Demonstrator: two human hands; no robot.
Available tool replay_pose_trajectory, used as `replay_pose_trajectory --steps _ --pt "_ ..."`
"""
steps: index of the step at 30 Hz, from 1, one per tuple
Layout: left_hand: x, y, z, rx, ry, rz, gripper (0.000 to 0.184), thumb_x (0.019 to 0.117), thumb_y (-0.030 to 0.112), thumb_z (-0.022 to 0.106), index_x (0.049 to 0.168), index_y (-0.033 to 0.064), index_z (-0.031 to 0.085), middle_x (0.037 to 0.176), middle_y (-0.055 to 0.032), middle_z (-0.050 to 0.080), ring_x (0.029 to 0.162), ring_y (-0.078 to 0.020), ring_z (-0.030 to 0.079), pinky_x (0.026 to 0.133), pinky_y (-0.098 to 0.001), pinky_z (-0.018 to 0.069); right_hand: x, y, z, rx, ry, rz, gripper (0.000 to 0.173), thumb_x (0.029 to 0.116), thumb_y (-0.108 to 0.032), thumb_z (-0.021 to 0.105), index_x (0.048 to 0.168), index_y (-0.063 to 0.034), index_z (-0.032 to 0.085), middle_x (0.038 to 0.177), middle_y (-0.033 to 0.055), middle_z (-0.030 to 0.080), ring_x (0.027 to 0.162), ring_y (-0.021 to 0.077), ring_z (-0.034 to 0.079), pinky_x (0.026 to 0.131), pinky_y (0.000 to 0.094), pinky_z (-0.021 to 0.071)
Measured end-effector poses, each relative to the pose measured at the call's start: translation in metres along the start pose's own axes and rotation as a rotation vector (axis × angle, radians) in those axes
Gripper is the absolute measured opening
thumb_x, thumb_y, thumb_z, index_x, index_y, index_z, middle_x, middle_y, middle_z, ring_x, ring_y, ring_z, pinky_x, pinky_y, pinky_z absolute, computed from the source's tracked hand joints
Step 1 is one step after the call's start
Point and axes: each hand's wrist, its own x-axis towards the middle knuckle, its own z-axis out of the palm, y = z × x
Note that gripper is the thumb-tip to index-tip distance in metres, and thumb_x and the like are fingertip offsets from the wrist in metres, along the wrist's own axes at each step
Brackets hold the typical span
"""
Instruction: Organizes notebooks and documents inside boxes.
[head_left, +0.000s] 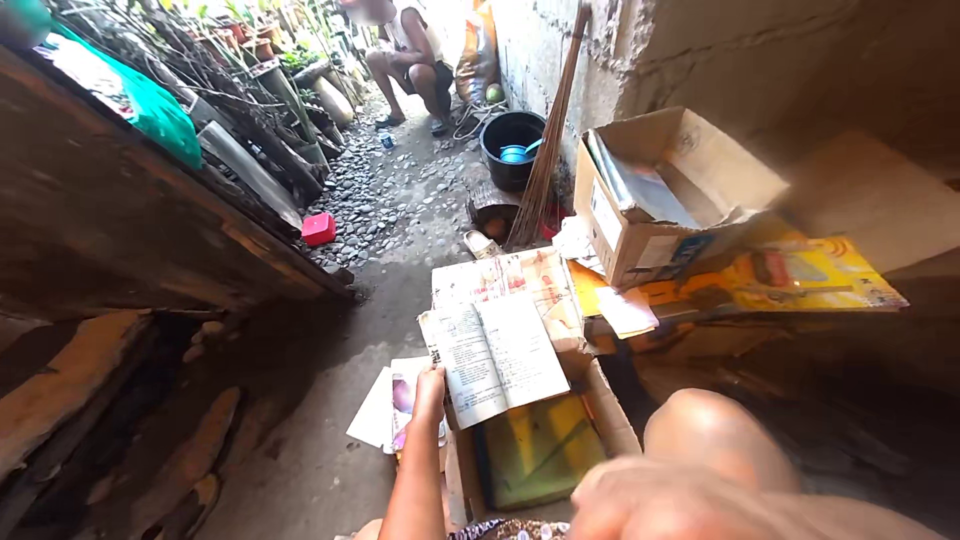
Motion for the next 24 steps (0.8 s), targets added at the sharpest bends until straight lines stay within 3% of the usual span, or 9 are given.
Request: replay_pose_trajectory --steps 3,5,8,10,12,14,19,21,24 --pt "0.001 -0.002 -0.001 0.011 0.005 -0.008 0.027 0.1078 0.014 0.047 0.125 -0.0037 0.060 0.103 -0.0215 0.066 0.089 -0.0278 0.066 0.079 -0.0458 0.0547 0.001 0.039 -0.037 -0.239 0.229 0.142 0.031 0.0972 -0.027 0.057 0.122 -0.0088 0.060 0.116 0.0064 0.071 0.104 0.0157 0.069 0.088 0.0351 0.0608" --pt "0.000 -0.002 -0.001 0.023 0.007 -0.009 0.026 0.1072 0.013 0.048 0.123 -0.0031 0.060 0.102 -0.0205 0.066 0.088 -0.0269 0.065 0.078 -0.0453 0.0545 0.011 0.094 -0.060 -0.361 0.417 0.404 0.028 0.0956 -0.019 0.054 0.120 -0.0065 0.061 0.114 0.0054 0.071 0.096 0.0137 0.071 0.080 0.0333 0.0613" --pt "-0.003 0.002 -0.001 0.037 0.018 0.009 0.026 0.1071 0.013 0.048 0.123 -0.0030 0.061 0.100 -0.0191 0.065 0.085 -0.0250 0.063 0.076 -0.0434 0.0535 0.006 0.191 -0.085 -0.418 0.474 0.830 0.037 0.0992 -0.012 0.053 0.134 -0.0016 0.055 0.130 0.0159 0.063 0.107 0.0243 0.067 0.091 0.0432 0.0566" --pt "-0.004 0.004 0.001 0.043 0.019 0.011 0.026 0.1076 0.013 0.048 0.123 -0.0035 0.060 0.102 -0.0193 0.065 0.086 -0.0248 0.063 0.077 -0.0431 0.0535 -0.010 0.242 -0.088 -0.481 0.393 1.050 0.046 0.0989 -0.014 0.056 0.142 -0.0014 0.049 0.141 0.0206 0.055 0.124 0.0328 0.060 0.103 0.0507 0.0505" --pt "-0.004 0.005 0.001 0.046 0.020 0.007 0.026 0.1076 0.013 0.048 0.123 -0.0032 0.060 0.102 -0.0190 0.065 0.087 -0.0244 0.064 0.077 -0.0427 0.0538 -0.022 0.275 -0.082 -0.453 0.326 1.243 0.054 0.0977 -0.015 0.061 0.148 -0.0007 0.044 0.143 0.0241 0.053 0.129 0.0382 0.056 0.106 0.0554 0.0471" --pt "-0.003 0.003 0.000 0.051 0.012 -0.007 0.027 0.1076 0.013 0.048 0.125 -0.0032 0.060 0.104 -0.0199 0.066 0.089 -0.0253 0.064 0.080 -0.0435 0.0538 -0.030 0.291 -0.072 -0.383 0.307 1.325 0.059 0.0970 -0.015 0.063 0.149 0.0002 0.041 0.139 0.0262 0.057 0.126 0.0396 0.058 0.106 0.0568 0.0469" --pt "0.005 0.004 0.000 -0.068 -0.040 -0.043 0.028 0.1071 0.014 0.049 0.128 -0.0017 0.059 0.103 -0.0182 0.067 0.086 -0.0240 0.065 0.076 -0.0418 0.0549 -0.031 0.306 -0.064 -0.447 0.275 1.404 0.063 0.0979 -0.015 0.062 0.153 0.0020 0.035 0.150 0.0287 0.045 0.138 0.0413 0.048 0.113 0.0551 0.0410" --pt "0.007 0.003 0.005 -0.136 -0.106 -0.060 0.030 0.1075 0.017 0.049 0.131 0.0000 0.057 0.101 -0.0164 0.068 0.085 -0.0225 0.067 0.074 -0.0402 0.0561 -0.036 0.316 -0.065 -0.420 0.334 1.430 0.061 0.1015 -0.025 0.060 0.151 0.0028 0.038 0.151 0.0296 0.044 0.139 0.0419 0.047 0.114 0.0557 0.0402" --pt "0.006 0.002 0.016 -0.193 -0.258 -0.035 0.032 0.1094 0.021 0.048 0.133 0.0001 0.056 0.105 -0.0162 0.069 0.090 -0.0226 0.068 0.079 -0.0410 0.0574 -0.040 0.327 -0.065 -0.374 0.451 1.415 0.063 0.1054 -0.043 0.052 0.147 0.0028 0.044 0.151 0.0306 0.042 0.139 0.0434 0.046 0.113 0.0578 0.0398"
